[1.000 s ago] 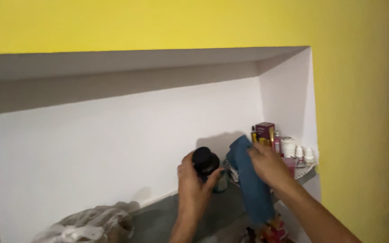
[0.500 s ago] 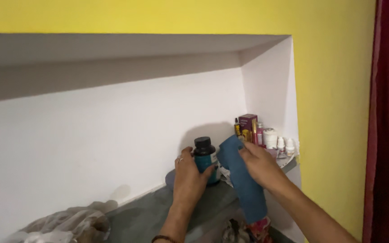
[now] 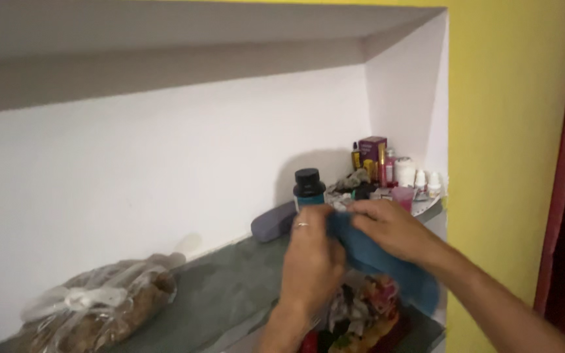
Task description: The person tidies built-in wall shelves by wiping surfaces with a cloth, handling and repositioning bottles, medicine packets, a small figurine, and other containers, and wiping down a vitamin bottle.
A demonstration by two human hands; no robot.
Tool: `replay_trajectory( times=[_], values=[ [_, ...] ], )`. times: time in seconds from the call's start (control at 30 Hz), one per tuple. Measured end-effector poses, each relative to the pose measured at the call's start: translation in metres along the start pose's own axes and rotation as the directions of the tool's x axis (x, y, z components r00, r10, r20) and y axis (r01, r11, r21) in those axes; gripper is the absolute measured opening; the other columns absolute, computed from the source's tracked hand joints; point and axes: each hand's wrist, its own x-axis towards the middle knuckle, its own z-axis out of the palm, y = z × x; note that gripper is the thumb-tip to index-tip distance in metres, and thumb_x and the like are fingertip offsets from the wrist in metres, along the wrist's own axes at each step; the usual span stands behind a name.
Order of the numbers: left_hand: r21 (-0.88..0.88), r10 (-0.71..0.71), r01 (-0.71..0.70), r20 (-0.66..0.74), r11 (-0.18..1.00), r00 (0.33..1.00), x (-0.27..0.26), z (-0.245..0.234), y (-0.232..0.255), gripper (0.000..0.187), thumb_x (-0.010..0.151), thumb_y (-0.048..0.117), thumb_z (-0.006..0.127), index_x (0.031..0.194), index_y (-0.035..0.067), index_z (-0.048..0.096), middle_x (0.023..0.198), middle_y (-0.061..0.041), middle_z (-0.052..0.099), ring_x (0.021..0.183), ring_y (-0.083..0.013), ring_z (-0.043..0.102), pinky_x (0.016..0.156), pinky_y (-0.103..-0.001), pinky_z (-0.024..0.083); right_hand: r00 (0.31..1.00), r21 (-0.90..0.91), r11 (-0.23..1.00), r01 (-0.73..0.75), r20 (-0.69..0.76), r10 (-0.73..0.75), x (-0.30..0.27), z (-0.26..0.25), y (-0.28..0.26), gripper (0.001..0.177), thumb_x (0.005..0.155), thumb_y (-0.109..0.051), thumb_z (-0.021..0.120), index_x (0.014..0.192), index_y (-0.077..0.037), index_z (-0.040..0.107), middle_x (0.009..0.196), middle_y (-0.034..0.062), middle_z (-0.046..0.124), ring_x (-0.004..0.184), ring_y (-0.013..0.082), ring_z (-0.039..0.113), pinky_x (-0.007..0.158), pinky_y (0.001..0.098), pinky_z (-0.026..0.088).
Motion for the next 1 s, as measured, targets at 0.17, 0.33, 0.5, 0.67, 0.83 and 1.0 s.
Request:
replay_trajectory(
  times=[0.17, 0.33, 0.5, 0.67, 0.83, 1.0],
  values=[
    [0.04, 0.06, -0.078, 0.332, 0.996, 0.941, -0.047, -0.003, 0.008, 0.025, 0.087, 0.013, 0.068, 0.11, 0.005, 0.061, 0.096, -0.019, 0.068, 0.091, -0.041, 0.066, 0.078, -0.052, 0.052, 0.96, -0.046, 0.999, -0.021, 0.279, 0.033, -0.016, -0.004, 0.046, 0.022, 0.092, -0.012, 0.055, 0.106, -0.006, 0.07, 0.091, 0.0093, 0.072, 0.091, 0.0169, 0.066, 0.083, 0.0323, 0.054],
    [0.108, -0.102, 0.045, 0.611, 0.993, 0.785, -0.094, -0.001, -0.004, 0.019, 0.099, 0.024, 0.067, 0.098, 0.005, 0.066, 0.091, -0.019, 0.071, 0.086, -0.0406, 0.068, 0.073, -0.052, 0.053, 0.903, -0.053, 0.998, -0.044, 0.426, 0.062, -0.029, 0.024, 0.082, 0.028, 0.09, -0.007, 0.054, 0.111, -0.01, 0.071, 0.104, 0.0057, 0.075, 0.102, 0.015, 0.068, 0.092, 0.0298, 0.052],
    [0.272, -0.387, 0.275, 0.651, 0.922, 0.653, -0.124, 0.012, -0.05, 0.012, 0.089, 0.017, 0.064, 0.095, 0.01, 0.072, 0.092, -0.02, 0.072, 0.086, -0.0389, 0.07, 0.078, -0.05, 0.055, 0.874, -0.152, 0.985, -0.076, 0.466, 0.14, -0.035, 0.077, 0.119, 0.034, 0.092, -0.01, 0.055, 0.123, -0.014, 0.067, 0.116, 0.0087, 0.071, 0.112, 0.023, 0.066, 0.098, 0.0341, 0.05],
    [0.33, -0.477, 0.346, 0.582, 0.879, 0.658, -0.156, 0.025, -0.109, 0.013, 0.085, 0.015, 0.067, 0.095, 0.009, 0.072, 0.102, -0.018, 0.073, 0.098, -0.039, 0.068, 0.084, -0.05, 0.053, 0.902, -0.107, 0.992, 0.062, 0.431, -0.01, -0.034, 0.121, 0.15, 0.047, 0.085, -0.005, 0.054, 0.129, -0.013, 0.067, 0.124, 0.0153, 0.072, 0.119, 0.0304, 0.067, 0.104, 0.0364, 0.048],
    [0.481, -0.681, 0.486, 0.448, 0.729, 0.579, -0.186, 0.038, -0.167, 0.023, 0.083, 0.021, 0.069, 0.105, 0.014, 0.07, 0.106, -0.019, 0.071, 0.104, -0.0386, 0.067, 0.091, -0.049, 0.052, 0.925, -0.292, 0.954, -0.064, 0.341, 0.167, -0.036, 0.155, 0.168, 0.052, 0.085, -0.012, 0.057, 0.136, -0.018, 0.064, 0.132, 0.0114, 0.068, 0.121, 0.0315, 0.064, 0.106, 0.038, 0.047],
    [0.548, -0.686, 0.424, 0.484, 0.722, 0.543, -0.227, 0.061, -0.219, 0.026, 0.092, 0.015, 0.057, 0.115, 0.009, 0.066, 0.112, -0.022, 0.069, 0.109, -0.0406, 0.065, 0.093, -0.051, 0.051, 0.939, -0.165, 0.985, 0.054, 0.345, 0.006, -0.039, 0.178, 0.187, 0.045, 0.085, -0.011, 0.058, 0.129, -0.008, 0.064, 0.132, 0.016, 0.067, 0.122, 0.0344, 0.063, 0.105, 0.0394, 0.047]
  ],
)
